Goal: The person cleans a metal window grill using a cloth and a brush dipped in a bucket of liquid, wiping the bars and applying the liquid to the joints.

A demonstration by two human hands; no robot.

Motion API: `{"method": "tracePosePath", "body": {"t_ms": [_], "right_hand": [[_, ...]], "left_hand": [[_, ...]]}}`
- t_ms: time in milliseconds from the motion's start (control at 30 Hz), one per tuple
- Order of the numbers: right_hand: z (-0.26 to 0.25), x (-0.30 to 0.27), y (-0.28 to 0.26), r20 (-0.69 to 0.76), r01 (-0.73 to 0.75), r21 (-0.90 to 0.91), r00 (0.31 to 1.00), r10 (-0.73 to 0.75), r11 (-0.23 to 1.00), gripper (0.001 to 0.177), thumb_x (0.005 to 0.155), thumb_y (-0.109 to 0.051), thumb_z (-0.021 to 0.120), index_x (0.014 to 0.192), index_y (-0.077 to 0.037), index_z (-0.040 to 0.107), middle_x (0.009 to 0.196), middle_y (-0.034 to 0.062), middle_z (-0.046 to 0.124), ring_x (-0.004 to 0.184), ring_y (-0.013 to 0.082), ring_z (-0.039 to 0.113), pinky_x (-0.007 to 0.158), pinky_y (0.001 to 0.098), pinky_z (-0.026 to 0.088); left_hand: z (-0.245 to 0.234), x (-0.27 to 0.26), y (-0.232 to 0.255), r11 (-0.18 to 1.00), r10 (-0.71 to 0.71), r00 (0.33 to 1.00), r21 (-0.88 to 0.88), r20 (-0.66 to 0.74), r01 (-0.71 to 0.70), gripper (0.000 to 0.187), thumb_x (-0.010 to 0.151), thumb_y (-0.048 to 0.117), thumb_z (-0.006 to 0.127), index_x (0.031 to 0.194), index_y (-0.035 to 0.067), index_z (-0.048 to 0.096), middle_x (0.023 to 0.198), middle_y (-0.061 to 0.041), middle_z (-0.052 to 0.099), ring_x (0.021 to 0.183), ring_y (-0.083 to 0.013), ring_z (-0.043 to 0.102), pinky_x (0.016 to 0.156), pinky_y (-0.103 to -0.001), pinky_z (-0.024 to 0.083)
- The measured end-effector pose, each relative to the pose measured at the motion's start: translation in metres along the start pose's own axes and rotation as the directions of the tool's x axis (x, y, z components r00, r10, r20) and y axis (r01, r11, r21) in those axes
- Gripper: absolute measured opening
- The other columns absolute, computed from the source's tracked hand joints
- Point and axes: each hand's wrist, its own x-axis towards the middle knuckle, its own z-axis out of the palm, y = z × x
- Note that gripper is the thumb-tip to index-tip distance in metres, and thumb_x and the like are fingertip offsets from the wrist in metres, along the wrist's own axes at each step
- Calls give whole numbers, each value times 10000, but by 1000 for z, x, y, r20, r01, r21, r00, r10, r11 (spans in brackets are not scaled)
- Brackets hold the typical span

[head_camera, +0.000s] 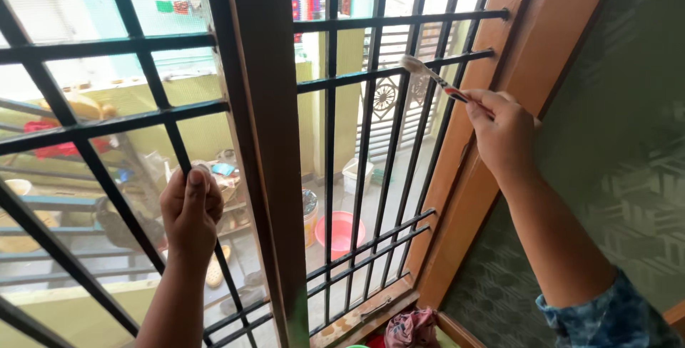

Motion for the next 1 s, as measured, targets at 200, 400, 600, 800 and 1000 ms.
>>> {"method": "tracePosePath", "body": {"t_ms": [200, 400, 600, 800, 1000], "right_hand": [[15, -38, 13, -28, -61, -245, 998, 56, 968, 172, 986, -162, 720, 1137, -125, 794, 887, 57, 718, 773, 191, 693, 725, 341, 485], [29, 0, 7, 33, -182, 0, 983, 182, 983, 181, 962, -131, 694, 1114, -82, 780, 911, 41, 727, 780, 178, 677, 699, 293, 497], [59, -51, 46, -34, -6, -23, 999, 5, 1000, 94, 976, -99, 695, 999, -21, 741, 966, 69, 745, 851, 177, 724, 745, 273, 543], [97, -182, 96, 345, 10, -339, 932, 115, 941, 37, 844, -75, 766, 872, -87, 787, 779, 113, 780, 740, 236, 742, 715, 450, 490], [58, -58, 65, 127, -46, -191, 989, 72, 980, 121, 1026, -100, 707, 1089, -36, 787, 781, 158, 657, 683, 258, 625, 609, 362, 468]], "left_hand": [[-10, 3, -4, 1000, 25, 999, -9, 41, -25, 396, 1093, 439, 537, 866, 118, 492, 633, 46, 404, 481, -32, 306, 418, -204, 223], [-17, 9, -5, 972, -109, 991, -201, 80, 123, 335, 1086, 376, 556, 904, 99, 509, 667, 37, 433, 521, -49, 344, 438, -217, 257], [-24, 8, -12, 998, -17, 997, -55, 81, 22, 365, 1088, 393, 536, 903, 79, 549, 614, 4, 446, 468, -57, 342, 403, -219, 244], [-29, 5, -12, 983, -77, 990, -155, 121, 96, 311, 1089, 377, 537, 965, 93, 533, 647, -7, 456, 497, -60, 333, 440, -222, 235], [-40, 17, -15, 886, -133, 933, -382, 334, 263, 334, 1135, 333, 507, 895, 102, 486, 625, -4, 407, 487, -68, 290, 428, -247, 222]]}}
